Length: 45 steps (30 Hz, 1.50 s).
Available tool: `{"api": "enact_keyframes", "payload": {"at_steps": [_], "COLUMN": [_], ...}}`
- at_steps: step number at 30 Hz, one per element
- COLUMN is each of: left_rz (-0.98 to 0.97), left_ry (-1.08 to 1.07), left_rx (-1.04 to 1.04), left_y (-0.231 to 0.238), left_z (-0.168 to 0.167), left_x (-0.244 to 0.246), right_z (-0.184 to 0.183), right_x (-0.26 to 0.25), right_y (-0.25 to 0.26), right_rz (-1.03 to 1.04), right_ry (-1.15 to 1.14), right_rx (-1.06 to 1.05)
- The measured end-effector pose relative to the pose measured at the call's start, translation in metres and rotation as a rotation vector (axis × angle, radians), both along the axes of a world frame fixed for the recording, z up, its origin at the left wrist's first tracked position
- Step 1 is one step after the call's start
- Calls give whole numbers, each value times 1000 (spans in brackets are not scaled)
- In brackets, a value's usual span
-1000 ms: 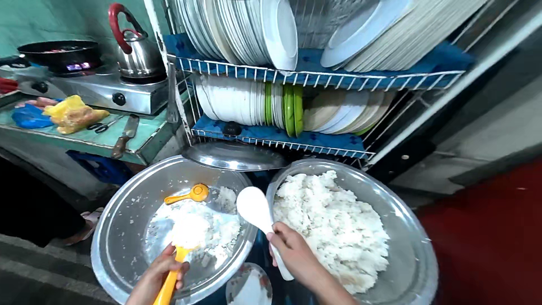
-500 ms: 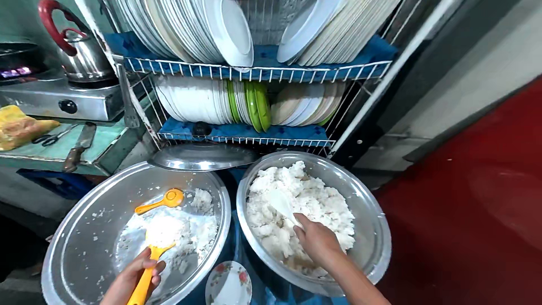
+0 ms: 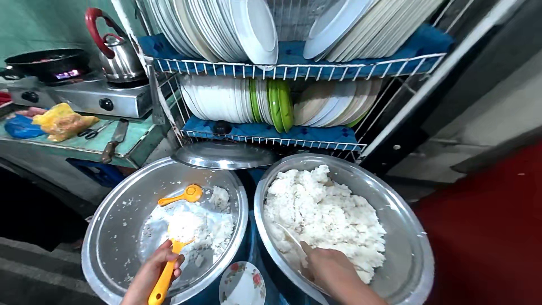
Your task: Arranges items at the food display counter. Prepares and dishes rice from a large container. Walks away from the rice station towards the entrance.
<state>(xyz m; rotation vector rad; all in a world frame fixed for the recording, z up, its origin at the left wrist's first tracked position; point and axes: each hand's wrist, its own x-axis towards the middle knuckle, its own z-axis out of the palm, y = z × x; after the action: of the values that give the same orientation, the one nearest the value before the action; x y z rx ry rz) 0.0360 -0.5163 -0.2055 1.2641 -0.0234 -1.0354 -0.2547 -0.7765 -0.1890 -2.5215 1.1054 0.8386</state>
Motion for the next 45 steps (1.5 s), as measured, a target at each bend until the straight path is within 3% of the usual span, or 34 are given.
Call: {"api": "enact_keyframes", "payload": {"at_steps": [10,14,21,23,25,29,34,40,45], "left_rz": [-6,-76,-205,-161,-191,-496,-884,-915,-820], "left_ry": [32,54,140,-34,-369,-752,-988,-1055,-1090], "left_rx": [-43,-122,-207,-85,157,694,1024,1120,1083], "left_y": [-9,-5,-11,-17,-23,-37,-51,-58,-53], "left_z": [-7,0,7,8,8,-21,-55,-59,-65], "left_x": [1,-3,-22,-20,-10,20,31,22,31], "right_z": [20,23,29,29,29,21,14,31,11], "right_x": [-22,-23,-47,-44,-40,-34,-26,0,43], "right_y": [-9,-18,-18,-17,-16,-15,-15,-34,-51], "right_rz": [79,-31,-353,-385,-397,-395,-377,-388,-316], "right_ry": [3,54,-296,-331,-350,-323,-280,-246,-155], "right_rx": [9,33,-51,-56,-59,-29,20,-29,-60]}}
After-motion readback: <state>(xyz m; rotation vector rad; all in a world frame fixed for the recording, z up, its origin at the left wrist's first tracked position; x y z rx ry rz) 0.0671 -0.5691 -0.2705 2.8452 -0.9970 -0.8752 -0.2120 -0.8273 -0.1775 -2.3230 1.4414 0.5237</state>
